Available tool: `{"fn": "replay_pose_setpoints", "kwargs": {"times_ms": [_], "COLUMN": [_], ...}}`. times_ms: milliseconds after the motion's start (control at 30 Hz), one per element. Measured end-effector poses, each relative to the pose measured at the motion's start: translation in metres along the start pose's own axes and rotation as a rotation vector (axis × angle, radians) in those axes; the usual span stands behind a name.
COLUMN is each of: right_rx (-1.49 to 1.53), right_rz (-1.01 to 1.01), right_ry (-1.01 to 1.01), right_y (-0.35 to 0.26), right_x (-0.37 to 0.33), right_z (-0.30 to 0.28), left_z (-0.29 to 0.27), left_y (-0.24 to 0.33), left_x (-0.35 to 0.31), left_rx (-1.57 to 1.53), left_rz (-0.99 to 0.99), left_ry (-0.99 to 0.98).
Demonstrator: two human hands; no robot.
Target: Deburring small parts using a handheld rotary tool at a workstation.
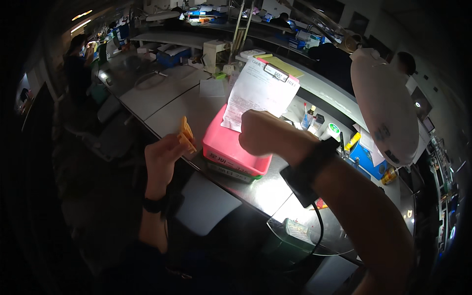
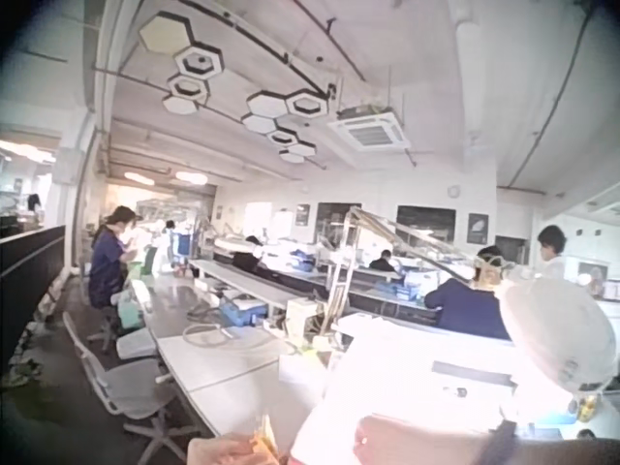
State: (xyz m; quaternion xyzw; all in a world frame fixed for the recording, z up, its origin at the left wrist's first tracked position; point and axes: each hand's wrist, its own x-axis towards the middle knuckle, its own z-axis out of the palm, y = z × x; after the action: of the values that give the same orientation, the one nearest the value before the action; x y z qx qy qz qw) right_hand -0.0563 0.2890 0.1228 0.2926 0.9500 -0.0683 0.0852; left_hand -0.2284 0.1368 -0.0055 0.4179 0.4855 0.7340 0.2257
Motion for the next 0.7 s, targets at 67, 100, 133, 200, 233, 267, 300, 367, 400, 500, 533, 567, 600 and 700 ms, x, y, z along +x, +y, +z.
{"fn": "replay_pose_setpoints", "kwargs": {"times_ms": [67, 100, 133, 200, 233, 267, 300, 367, 400, 500, 533, 567, 600, 700], "right_rx": [-0.081, -0.156, -0.155, -0.176, -0.207, -0.24, -0.278, -0.228, -0.222, -0.254, -0.239, -0.31, -0.378, -0.38], "right_rz": [0.018, 0.016, 0.017, 0.088, 0.102, 0.076, 0.083, 0.176, 0.174, 0.134, 0.202, 0.058, 0.089, 0.028], "right_ry": [-0.013, -0.023, -0.033, -0.078, -0.121, -0.022, 0.074, 0.044, 0.05, 0.086, 0.023, -0.06, 0.019, 0.062], "right_y": [0.007, 0.009, 0.003, -0.008, -0.011, -0.007, 0.007, 0.011, 0.017, 0.027, 0.005, 0.026, 0.042, -0.016], "right_x": [0.027, 0.034, 0.041, 0.054, 0.062, 0.074, 0.08, 0.08, 0.08, 0.075, 0.068, 0.072, 0.077, 0.029], "right_z": [0.003, 0.002, 0.002, 0.004, 0.012, 0.031, 0.051, 0.062, 0.064, 0.064, 0.045, 0.038, 0.037, -0.011], "left_z": [0.001, 0.001, -0.003, -0.009, -0.013, -0.019, -0.016, -0.019, -0.02, -0.016, -0.013, -0.003, 0.008, 0.031], "left_y": [-0.005, -0.003, -0.009, -0.02, -0.023, -0.016, -0.016, -0.011, -0.01, -0.003, -0.004, -0.003, -0.003, -0.002], "left_x": [-0.006, -0.009, -0.013, -0.017, -0.021, -0.029, -0.032, -0.039, -0.041, -0.046, -0.047, -0.047, -0.047, -0.058], "left_rx": [-0.059, -0.102, -0.105, -0.204, -0.204, -0.152, -0.123, -0.12, -0.103, -0.128, -0.164, -0.172, -0.152, -0.079], "left_rz": [0.017, 0.038, 0.03, 0.0, -0.004, -0.022, -0.043, -0.007, -0.001, -0.011, -0.016, -0.022, -0.01, -0.132], "left_ry": [-0.025, -0.037, -0.035, -0.064, -0.062, -0.039, -0.039, -0.065, -0.077, -0.119, -0.128, -0.159, -0.24, -0.333]}}
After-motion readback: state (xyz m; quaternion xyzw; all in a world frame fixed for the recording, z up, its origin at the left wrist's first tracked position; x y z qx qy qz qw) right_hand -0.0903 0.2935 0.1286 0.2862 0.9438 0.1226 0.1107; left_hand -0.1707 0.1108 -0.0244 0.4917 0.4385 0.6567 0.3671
